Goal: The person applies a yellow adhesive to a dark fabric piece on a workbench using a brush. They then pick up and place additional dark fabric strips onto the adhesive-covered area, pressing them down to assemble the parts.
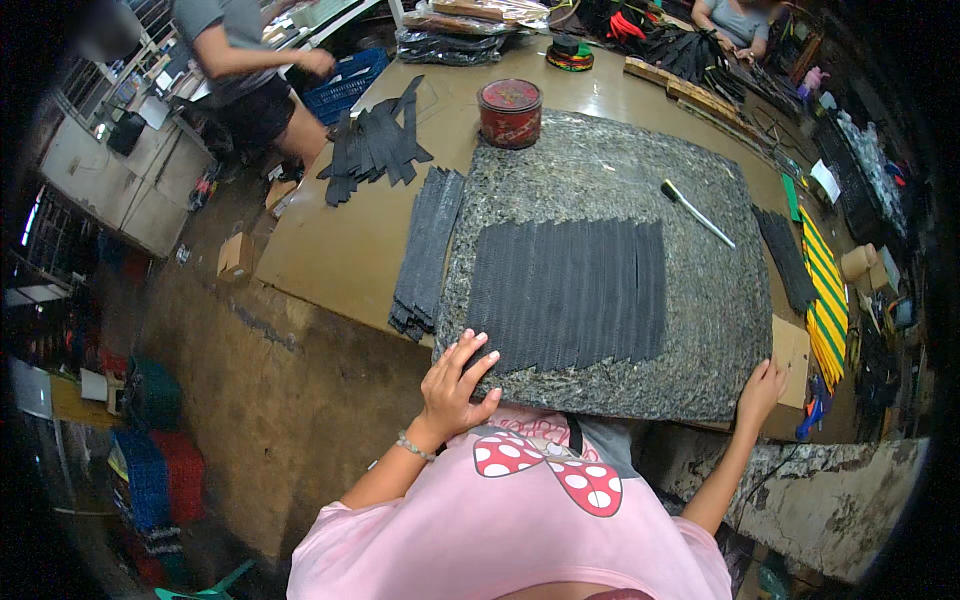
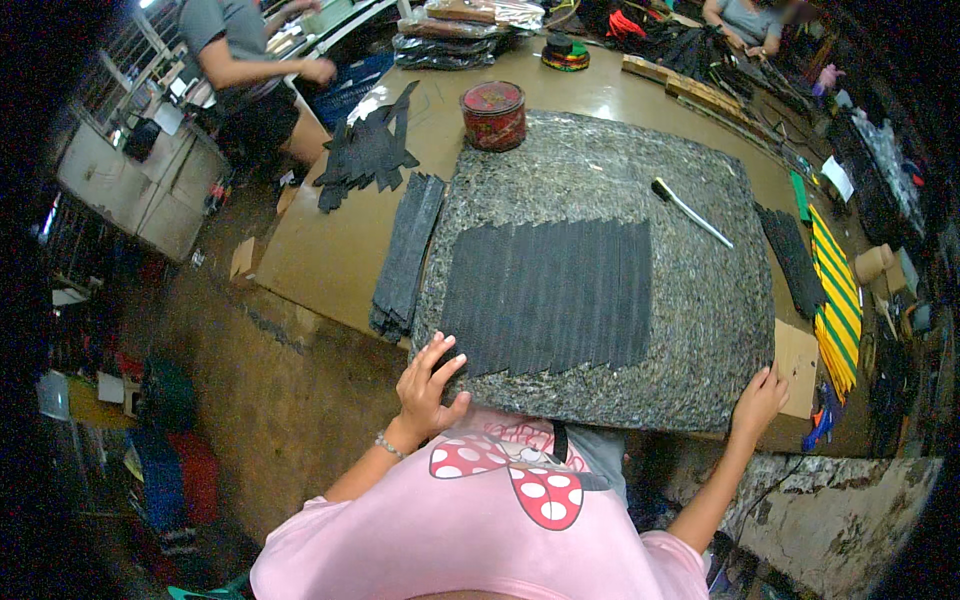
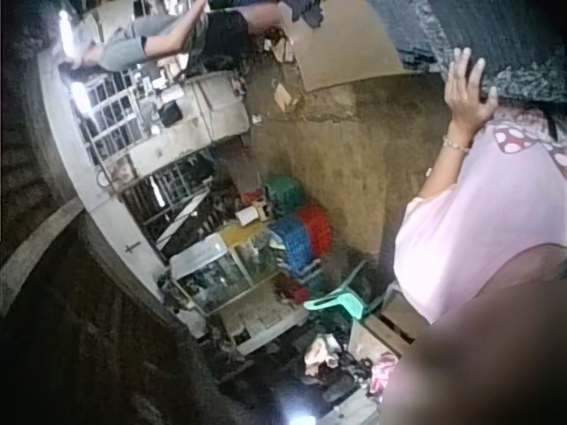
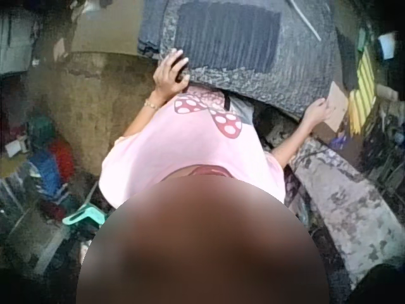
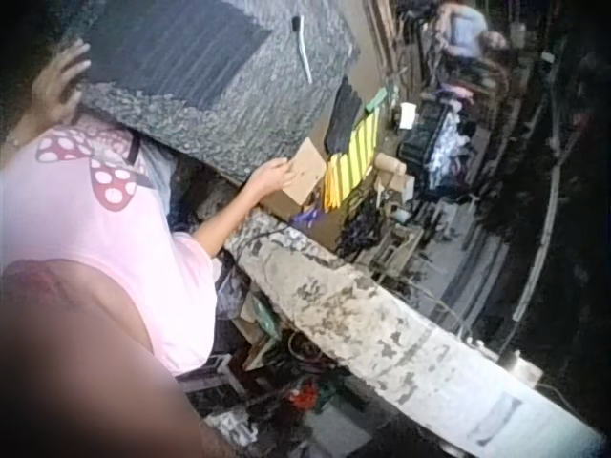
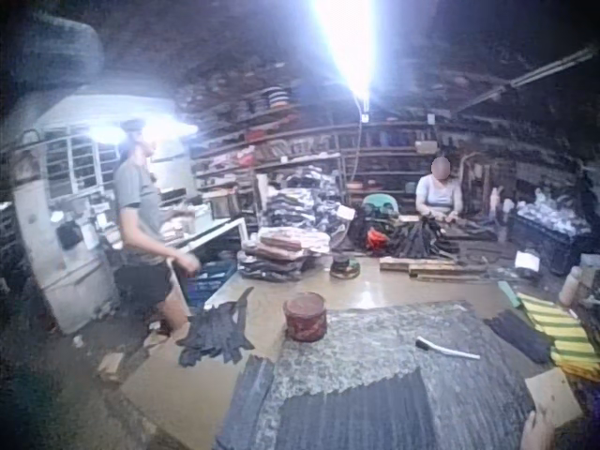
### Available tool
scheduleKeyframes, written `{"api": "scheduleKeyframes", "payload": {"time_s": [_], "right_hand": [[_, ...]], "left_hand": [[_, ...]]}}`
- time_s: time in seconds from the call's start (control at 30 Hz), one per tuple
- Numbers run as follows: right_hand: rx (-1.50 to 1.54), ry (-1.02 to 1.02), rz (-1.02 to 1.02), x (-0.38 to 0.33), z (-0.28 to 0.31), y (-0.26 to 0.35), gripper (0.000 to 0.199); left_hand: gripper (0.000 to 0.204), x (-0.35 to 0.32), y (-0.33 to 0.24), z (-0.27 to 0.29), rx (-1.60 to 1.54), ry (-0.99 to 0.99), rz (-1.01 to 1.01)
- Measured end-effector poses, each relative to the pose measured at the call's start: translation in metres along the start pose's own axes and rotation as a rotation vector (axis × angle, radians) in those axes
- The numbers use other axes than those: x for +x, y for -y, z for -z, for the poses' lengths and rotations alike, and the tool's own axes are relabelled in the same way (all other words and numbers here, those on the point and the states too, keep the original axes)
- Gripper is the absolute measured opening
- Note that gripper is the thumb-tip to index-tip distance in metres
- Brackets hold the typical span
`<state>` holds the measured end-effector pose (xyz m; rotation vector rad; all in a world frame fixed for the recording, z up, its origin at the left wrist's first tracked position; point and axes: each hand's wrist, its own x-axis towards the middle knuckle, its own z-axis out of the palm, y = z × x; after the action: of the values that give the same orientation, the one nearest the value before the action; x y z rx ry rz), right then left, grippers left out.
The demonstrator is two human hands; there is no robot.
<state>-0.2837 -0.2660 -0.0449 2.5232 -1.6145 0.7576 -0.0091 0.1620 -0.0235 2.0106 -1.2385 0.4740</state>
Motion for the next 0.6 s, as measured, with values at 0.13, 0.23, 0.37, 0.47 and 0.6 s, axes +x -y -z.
{"api": "scheduleKeyframes", "payload": {"time_s": [0.13, 0.23, 0.37, 0.47, 0.6], "right_hand": [[-0.082, 0.058, -0.038, 0.001, 0.019, 0.006, 0.041], [-0.075, 0.028, 0.001, 0.007, 0.026, 0.011, 0.042], [-0.082, 0.096, -0.115, 0.001, 0.033, 0.016, 0.041], [-0.078, 0.066, -0.082, -0.004, 0.033, 0.013, 0.040], [-0.029, -0.036, -0.052, -0.012, 0.026, 0.006, 0.039]], "left_hand": [[0.035, 0.027, 0.000, 0.021, -0.220, -0.079, 0.151], [0.026, 0.059, 0.001, 0.037, -0.031, -0.206, 0.185], [0.038, 0.110, 0.044, 0.048, 0.256, -0.122, 0.466], [0.065, 0.136, 0.079, 0.030, 0.503, 0.106, 0.570], [0.085, 0.146, 0.111, 0.026, 0.382, 0.401, 0.762]]}}
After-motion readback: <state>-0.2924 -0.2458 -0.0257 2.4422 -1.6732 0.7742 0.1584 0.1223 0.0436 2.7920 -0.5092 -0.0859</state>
